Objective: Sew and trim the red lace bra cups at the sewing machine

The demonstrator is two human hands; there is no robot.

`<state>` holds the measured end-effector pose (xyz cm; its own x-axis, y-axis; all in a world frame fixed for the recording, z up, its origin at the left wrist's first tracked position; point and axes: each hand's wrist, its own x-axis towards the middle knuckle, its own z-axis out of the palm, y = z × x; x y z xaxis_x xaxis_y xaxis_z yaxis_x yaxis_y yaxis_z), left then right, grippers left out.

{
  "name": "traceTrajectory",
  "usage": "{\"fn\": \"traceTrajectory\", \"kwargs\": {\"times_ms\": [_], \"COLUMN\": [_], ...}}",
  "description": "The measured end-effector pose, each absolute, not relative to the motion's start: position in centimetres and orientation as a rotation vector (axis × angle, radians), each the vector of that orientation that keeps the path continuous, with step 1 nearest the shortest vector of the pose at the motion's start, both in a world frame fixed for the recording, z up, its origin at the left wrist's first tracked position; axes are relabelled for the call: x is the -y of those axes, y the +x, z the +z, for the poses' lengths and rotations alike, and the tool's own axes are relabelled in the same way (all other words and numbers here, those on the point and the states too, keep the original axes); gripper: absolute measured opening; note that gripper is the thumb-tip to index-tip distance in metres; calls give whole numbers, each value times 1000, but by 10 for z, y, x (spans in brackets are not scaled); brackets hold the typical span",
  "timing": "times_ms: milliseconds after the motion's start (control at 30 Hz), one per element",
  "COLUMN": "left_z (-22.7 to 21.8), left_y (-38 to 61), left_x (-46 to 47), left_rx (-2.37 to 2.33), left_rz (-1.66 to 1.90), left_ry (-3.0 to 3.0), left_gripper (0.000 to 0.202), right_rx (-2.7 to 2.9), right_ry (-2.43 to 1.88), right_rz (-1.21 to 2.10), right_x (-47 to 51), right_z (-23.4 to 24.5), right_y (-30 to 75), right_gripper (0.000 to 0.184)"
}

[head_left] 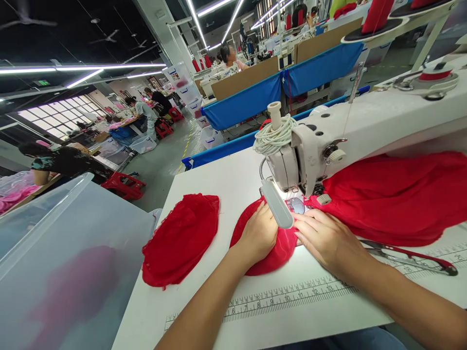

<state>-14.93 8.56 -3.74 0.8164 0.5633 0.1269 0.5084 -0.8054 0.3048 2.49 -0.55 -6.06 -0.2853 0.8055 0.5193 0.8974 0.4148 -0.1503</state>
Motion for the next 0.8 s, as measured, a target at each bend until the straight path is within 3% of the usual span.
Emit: {"fn": "traceTrajectory", "kwargs": {"times_ms": [333,533,800], "left_z": [-42,-36,-30], "left_y": [-148,-152,-158], "left_x": [-88,-88,-80], "left_rx": [-817,-721,-479], "left_rz": [360,528,256], "left_ry": [2748,2828,2984], "left_gripper": [34,30,34], "right_rx": [2142,2139,2206], "right_ry": [-1428,-1120,-1142], "right_rz": [-254,-182,-178], "right_x": [4,18,20], "right_z": [-63,-44,-48], "right_y": [26,25,22], "right_gripper": [22,20,29]}}
